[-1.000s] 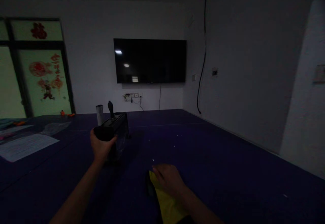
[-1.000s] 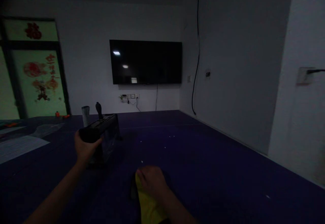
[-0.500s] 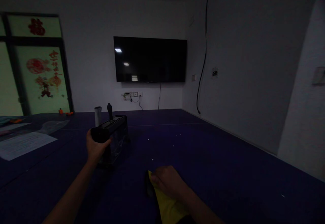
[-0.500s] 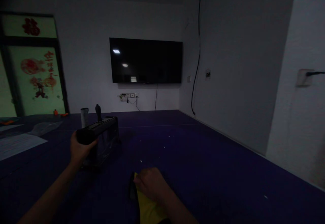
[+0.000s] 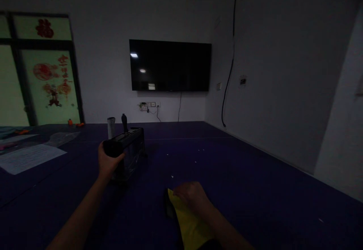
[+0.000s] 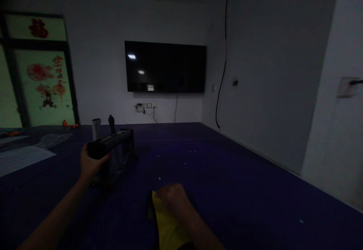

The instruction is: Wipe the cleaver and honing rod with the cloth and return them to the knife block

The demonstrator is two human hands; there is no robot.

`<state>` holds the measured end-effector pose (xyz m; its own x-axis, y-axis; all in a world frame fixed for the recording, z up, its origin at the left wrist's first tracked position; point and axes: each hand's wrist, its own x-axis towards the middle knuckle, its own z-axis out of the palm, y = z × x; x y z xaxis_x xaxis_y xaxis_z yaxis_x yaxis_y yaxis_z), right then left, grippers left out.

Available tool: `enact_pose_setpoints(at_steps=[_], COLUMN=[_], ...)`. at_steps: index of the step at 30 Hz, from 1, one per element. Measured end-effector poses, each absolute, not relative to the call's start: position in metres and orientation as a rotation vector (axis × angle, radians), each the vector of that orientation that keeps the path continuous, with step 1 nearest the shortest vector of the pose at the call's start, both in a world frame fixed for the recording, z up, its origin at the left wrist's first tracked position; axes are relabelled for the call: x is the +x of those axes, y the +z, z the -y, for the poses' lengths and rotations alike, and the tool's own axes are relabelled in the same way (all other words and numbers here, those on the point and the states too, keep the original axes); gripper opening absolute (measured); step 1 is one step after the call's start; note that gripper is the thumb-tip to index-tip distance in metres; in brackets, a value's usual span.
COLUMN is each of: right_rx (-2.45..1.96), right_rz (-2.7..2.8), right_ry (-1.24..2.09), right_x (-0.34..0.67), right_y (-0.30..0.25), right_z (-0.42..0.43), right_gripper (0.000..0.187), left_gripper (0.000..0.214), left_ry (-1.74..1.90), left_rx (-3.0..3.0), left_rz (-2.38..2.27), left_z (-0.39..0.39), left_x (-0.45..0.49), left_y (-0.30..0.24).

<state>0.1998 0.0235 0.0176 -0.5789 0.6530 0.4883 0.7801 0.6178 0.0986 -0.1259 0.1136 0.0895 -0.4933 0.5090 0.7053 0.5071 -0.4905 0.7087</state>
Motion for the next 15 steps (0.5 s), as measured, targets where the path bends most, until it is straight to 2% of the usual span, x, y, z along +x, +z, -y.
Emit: enact_pose_setpoints(at_steps=[9,15], right_rx=[-1.14,-1.2], right_rz=[2.34,2.368], right_ry=[-0.587,-0.634], right_x=[0.189,0.184], right_y=[0.015,0.015], right_z=[-0.022,-0.019], right_gripper=[0.042,0.046], left_gripper=[0.093,0.097], left_ry=[2.173,2.14], left_rx=[1.639,1.629], left_rz=[-1.507,-1.479], left_z=[-0.118,-0.116], left_x=[-0.147,-0.148], left_y=[0.086,0.086])
